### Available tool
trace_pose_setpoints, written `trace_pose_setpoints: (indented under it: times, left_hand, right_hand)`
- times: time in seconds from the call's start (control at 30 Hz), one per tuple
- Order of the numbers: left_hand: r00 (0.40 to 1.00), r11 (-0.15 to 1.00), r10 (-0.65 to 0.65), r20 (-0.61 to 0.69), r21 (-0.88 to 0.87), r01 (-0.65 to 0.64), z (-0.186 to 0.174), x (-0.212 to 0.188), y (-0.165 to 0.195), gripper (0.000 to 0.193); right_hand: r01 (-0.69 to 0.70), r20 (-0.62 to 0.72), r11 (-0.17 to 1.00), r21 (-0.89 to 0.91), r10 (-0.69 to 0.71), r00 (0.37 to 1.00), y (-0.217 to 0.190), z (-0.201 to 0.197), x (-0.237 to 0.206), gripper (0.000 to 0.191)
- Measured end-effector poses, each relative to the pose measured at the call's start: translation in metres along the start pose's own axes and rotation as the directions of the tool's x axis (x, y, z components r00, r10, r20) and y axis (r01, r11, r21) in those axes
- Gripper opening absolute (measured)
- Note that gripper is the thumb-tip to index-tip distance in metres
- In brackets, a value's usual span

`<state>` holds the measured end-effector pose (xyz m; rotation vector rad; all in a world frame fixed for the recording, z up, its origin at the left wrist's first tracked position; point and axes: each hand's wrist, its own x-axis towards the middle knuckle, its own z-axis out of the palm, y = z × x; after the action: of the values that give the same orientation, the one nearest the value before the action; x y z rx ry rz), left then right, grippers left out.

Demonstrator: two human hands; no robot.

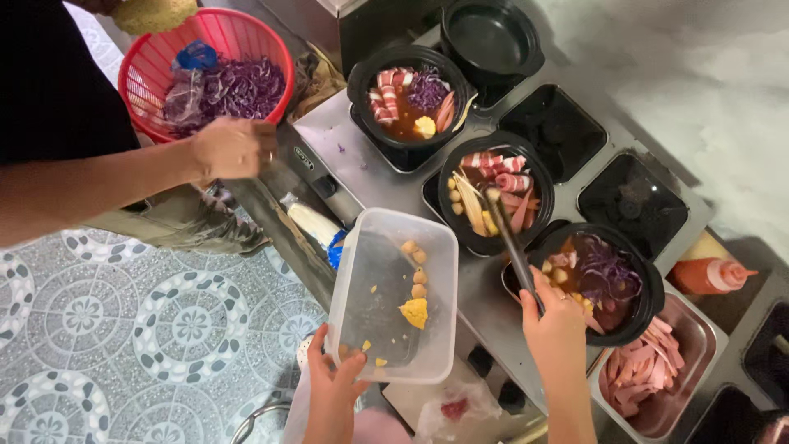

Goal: The person assembles multiple food containers by adding sliced meat, red cabbage, corn, and noodles. They open a package of meat, separate slices, and place them into bowls already containing vegetables. Tongs are used to adjust noodles in one container.

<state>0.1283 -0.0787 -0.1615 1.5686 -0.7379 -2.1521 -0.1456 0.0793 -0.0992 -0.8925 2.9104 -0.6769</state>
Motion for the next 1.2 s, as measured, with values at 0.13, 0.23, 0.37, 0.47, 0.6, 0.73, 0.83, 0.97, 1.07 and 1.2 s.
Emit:
trace_pose_setpoints:
  times: [0.13, 0.23, 0.37, 0.47, 0.6, 0.73, 0.83, 0.97, 1.07, 1.2]
  left_hand:
    - [1.000, 0.999, 0.001, -0.020, 0.041, -0.001, 0.005, -0.002, 0.004, 0.096]
    - [1.000, 0.999, 0.004, -0.020, 0.040, -0.003, 0.006, -0.001, 0.005, 0.096]
    - [1.000, 1.000, 0.020, 0.008, -0.018, -0.020, 0.005, -0.001, 0.001, 0.096]
    - [0.999, 0.997, 0.039, 0.010, -0.071, -0.038, 0.007, 0.002, -0.002, 0.095]
    - [0.998, 0.997, 0.059, -0.004, -0.058, -0.059, 0.006, 0.005, -0.003, 0.095]
    - [0.999, 0.999, 0.042, -0.013, -0.018, -0.042, 0.001, 0.004, -0.002, 0.096]
    - [0.999, 1.000, 0.025, -0.025, 0.017, -0.024, -0.001, 0.003, -0.001, 0.098]
    - [1.000, 0.999, 0.029, 0.012, -0.018, -0.028, -0.001, -0.001, -0.001, 0.100]
    - [1.000, 1.000, 0.010, -0.003, 0.004, -0.010, 0.000, -0.005, 0.001, 0.101]
    - [1.000, 1.000, 0.008, 0.002, 0.012, -0.008, 0.000, -0.009, 0.008, 0.101]
  right_hand:
    - [-0.103, 0.126, 0.976, 0.190, 0.080, 0.989, -0.011, -0.015, -0.031, 0.045]
    - [-0.163, 0.318, 0.963, 0.216, 0.088, 0.944, -0.021, -0.027, -0.050, 0.054]
    - [-0.157, 0.414, 0.953, 0.260, 0.037, 0.910, -0.020, -0.043, -0.042, 0.060]
    - [-0.032, 0.330, 0.974, 0.226, -0.046, 0.943, -0.010, -0.053, -0.016, 0.057]
    - [0.194, 0.106, 0.953, 0.233, -0.223, 0.969, -0.011, -0.047, 0.033, 0.048]
    - [0.091, 0.306, 0.939, -0.333, 0.017, 0.952, -0.021, -0.044, 0.078, 0.048]
    - [0.211, 0.364, 0.891, -0.402, -0.056, 0.930, -0.028, -0.048, 0.100, 0.045]
    - [0.337, 0.364, 0.812, -0.477, -0.166, 0.916, -0.036, -0.041, 0.114, 0.039]
    - [0.355, 0.308, 0.779, -0.517, -0.217, 0.926, -0.037, -0.031, 0.114, 0.037]
    - [0.429, 0.227, 0.624, -0.653, -0.380, 0.897, -0.037, -0.023, 0.108, 0.050]
